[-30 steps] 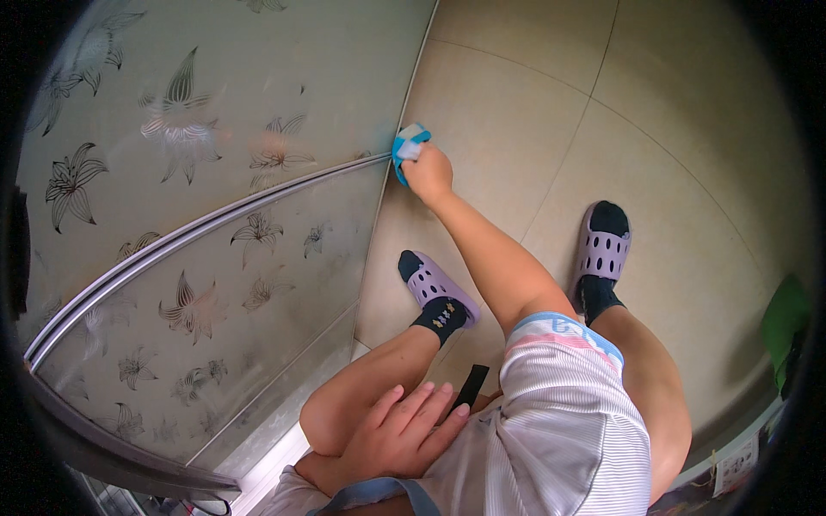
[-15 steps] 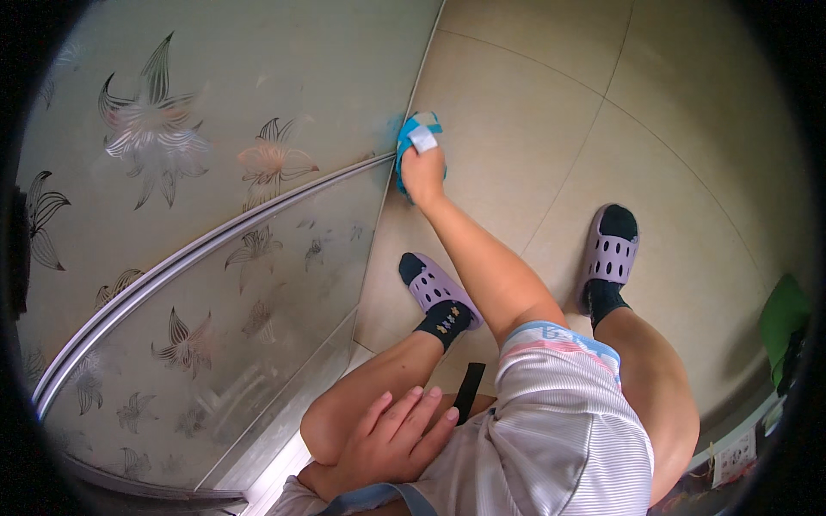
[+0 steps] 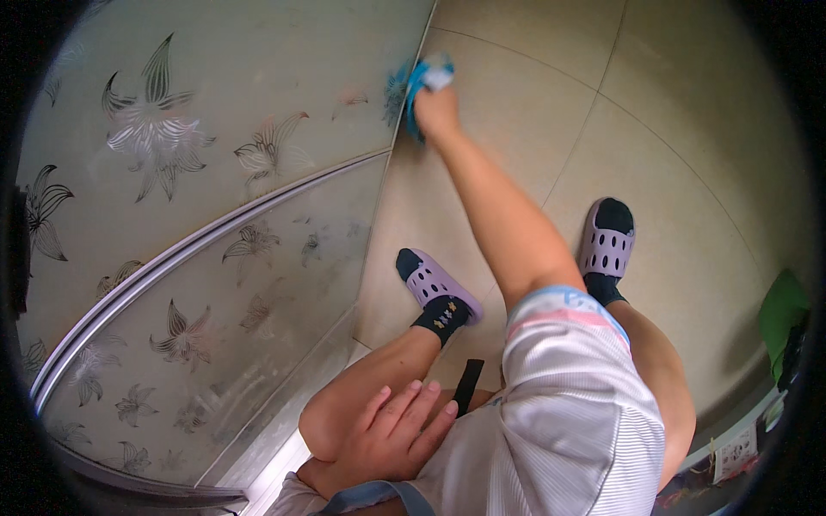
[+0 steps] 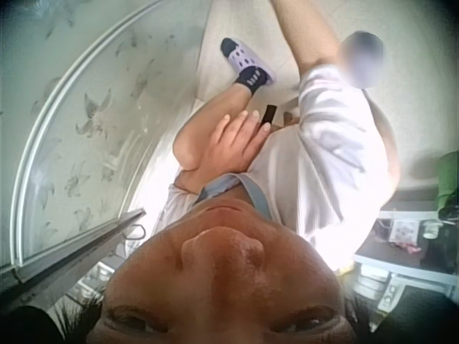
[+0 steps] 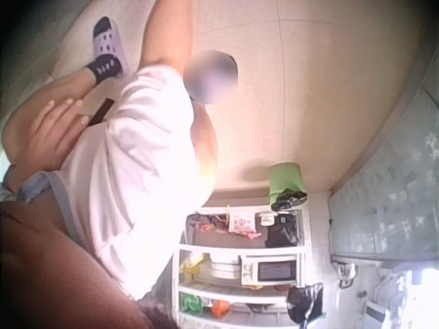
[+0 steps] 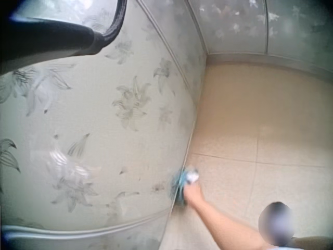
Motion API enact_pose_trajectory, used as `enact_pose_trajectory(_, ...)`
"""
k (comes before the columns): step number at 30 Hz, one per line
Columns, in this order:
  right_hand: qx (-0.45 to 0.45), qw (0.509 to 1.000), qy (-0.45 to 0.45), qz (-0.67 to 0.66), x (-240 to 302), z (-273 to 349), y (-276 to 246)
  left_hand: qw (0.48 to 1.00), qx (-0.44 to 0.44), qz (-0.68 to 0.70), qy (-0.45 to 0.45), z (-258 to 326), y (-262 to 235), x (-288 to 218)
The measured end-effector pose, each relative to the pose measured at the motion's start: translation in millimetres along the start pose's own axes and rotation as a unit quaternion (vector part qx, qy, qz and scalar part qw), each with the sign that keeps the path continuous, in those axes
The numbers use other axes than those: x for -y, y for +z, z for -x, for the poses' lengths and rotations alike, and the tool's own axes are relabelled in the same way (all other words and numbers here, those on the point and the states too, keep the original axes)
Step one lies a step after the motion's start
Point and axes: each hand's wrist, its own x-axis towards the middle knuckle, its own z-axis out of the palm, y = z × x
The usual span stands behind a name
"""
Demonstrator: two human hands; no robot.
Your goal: The person sits on the floor and wipes a patterned wall with a blue cloth. They clean the lower sections of the wall, moving the cloth in circular and back-and-forth motions.
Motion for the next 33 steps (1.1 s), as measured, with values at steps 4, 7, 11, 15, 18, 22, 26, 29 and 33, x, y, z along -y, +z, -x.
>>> enact_pose_trajectory(4, 0.027, 1.0, -0.001, -0.006, -58, 104, 19, 1.0, -0.004, -0.02, 0.019, -5, -1, -3)
enact_pose_trajectory(7, 0.042, 0.99, 0.112, -0.076, -21, 112, 26, 1.0, 0.014, -0.027, 0.001, -5, -8, -1)
enact_pose_trajectory(11, -0.11, 0.981, -0.158, 0.037, -12, 20, 15, 1.0, -0.005, -0.004, -0.028, -4, 1, -5)
enact_pose_trajectory(15, -0.122, 0.992, -0.023, -0.028, 53, -75, -9, 1.0, -0.008, -0.006, -0.027, -2, 2, -2)
enact_pose_trajectory(18, -0.125, 0.988, 0.043, 0.076, 74, -96, -14, 0.999, -0.021, 0.014, -0.031, 0, 4, 0)
enact_pose_trajectory(22, -0.087, 0.993, 0.014, -0.076, 44, -49, -9, 1.0, -0.014, 0.009, -0.018, -3, -1, -1)
enact_pose_trajectory(26, 0.043, 0.998, 0.034, -0.012, -3, 46, 6, 1.0, 0.015, -0.006, -0.006, 0, 0, -3)
enact_pose_trajectory(29, 0.16, 0.979, 0.102, -0.068, -52, 96, 2, 1.0, 0.017, -0.001, -0.002, -1, -2, -7)
enact_pose_trajectory(33, 0.206, 0.898, 0.252, -0.295, -46, 137, 3, 0.999, -0.025, -0.025, 0.006, 2, 3, -5)
